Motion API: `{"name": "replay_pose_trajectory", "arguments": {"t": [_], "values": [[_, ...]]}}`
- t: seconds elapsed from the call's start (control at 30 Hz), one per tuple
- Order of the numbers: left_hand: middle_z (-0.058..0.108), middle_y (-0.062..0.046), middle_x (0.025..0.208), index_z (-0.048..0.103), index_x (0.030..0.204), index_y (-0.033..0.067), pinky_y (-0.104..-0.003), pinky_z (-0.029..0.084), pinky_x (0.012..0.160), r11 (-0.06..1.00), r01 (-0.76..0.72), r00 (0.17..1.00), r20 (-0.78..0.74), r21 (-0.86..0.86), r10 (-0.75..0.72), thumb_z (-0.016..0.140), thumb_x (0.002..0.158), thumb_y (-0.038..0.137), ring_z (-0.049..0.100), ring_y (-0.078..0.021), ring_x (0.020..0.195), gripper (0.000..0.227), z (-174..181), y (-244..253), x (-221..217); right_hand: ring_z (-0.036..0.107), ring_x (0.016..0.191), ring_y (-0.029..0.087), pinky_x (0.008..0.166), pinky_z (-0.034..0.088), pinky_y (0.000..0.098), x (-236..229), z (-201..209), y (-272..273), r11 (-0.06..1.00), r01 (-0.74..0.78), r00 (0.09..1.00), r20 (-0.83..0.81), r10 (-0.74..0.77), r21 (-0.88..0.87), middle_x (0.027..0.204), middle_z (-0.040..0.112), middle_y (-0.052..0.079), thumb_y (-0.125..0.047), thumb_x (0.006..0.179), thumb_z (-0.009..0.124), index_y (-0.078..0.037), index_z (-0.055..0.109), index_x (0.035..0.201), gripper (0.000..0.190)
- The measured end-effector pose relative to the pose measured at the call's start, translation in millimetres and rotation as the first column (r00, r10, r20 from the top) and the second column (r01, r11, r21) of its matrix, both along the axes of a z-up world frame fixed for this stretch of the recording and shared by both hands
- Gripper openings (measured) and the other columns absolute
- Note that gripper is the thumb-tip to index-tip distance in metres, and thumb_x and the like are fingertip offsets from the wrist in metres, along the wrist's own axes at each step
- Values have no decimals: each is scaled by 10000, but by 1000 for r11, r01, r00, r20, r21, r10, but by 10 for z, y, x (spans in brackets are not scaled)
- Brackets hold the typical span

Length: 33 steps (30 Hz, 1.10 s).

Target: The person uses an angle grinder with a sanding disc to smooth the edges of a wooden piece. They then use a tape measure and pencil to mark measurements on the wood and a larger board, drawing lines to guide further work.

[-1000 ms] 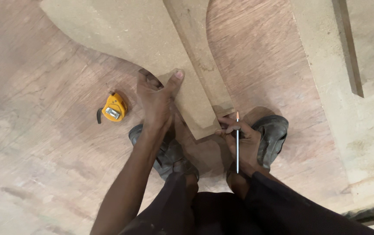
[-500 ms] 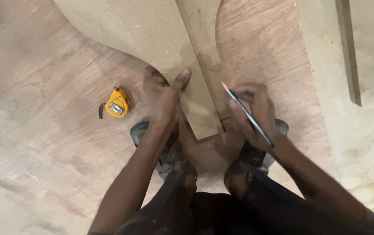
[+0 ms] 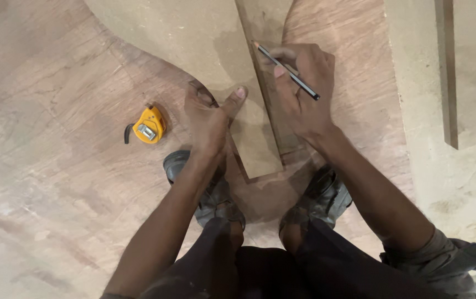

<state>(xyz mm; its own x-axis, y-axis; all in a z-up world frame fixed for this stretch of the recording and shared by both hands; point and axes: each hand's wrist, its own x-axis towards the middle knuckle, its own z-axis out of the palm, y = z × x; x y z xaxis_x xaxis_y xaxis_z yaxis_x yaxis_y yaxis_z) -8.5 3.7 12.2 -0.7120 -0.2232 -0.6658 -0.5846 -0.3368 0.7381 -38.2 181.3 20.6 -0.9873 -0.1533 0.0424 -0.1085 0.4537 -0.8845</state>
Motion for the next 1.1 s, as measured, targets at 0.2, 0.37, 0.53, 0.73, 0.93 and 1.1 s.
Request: {"name": "replay_pose_trajectory", "arguments": {"t": [0.2,0.37,0.53,0.73,0.93,1.1], "values": [[712,-214,1163,476,1297,-79,-352,622,870,999,20,1000,11,-50,-19,796,835,-84,730,-261,1016,562,-22,3,2,580,1071,216,1031,350,394,67,-124,-39,988,54,998,-46,-47,145,1081,674,73,-157,1098,645,-47,698,1210,165],[716,-216,1156,461,1288,-59,-351,620,873,1000,-4,1000,10,-13,4,791,818,-83,727,-261,1025,575,-47,-5,13,586,1050,201,1020,348,387,115,-115,-27,982,77,997,-42,-71,173,1037,672,51,-162,1089,663,-76,729,1181,142],[702,-215,1187,461,1290,-59,-342,610,917,999,15,999,-34,-48,-16,801,832,-88,717,-257,1060,571,-89,-3,21,575,1023,179,1021,332,379,137,-109,-6,981,83,997,-12,-82,173,1013,670,42,-173,1103,660,-100,760,1189,151],[706,-215,1164,451,1275,-63,-342,617,902,999,11,1000,5,-47,-11,787,833,-86,724,-249,1042,555,-78,9,14,572,1031,163,1003,320,397,127,-152,57,985,37,999,-17,-34,170,995,707,28,-204,1131,655,-90,760,1189,166],[713,-217,1138,452,1246,-71,-336,628,880,999,4,1000,5,-47,-4,785,838,-90,729,-248,1015,527,-68,17,8,627,914,194,967,332,447,435,-35,213,951,-77,997,19,75,300,877,688,37,-173,1061,696,-106,783,1109,120],[701,-199,1136,450,1241,-59,-328,622,861,999,-18,1000,20,-36,19,788,824,-98,717,-235,1006,539,-88,13,22,667,1006,225,988,337,460,912,167,374,932,-141,989,3,148,334,973,742,27,-99,1003,740,-80,741,1104,102]]}}
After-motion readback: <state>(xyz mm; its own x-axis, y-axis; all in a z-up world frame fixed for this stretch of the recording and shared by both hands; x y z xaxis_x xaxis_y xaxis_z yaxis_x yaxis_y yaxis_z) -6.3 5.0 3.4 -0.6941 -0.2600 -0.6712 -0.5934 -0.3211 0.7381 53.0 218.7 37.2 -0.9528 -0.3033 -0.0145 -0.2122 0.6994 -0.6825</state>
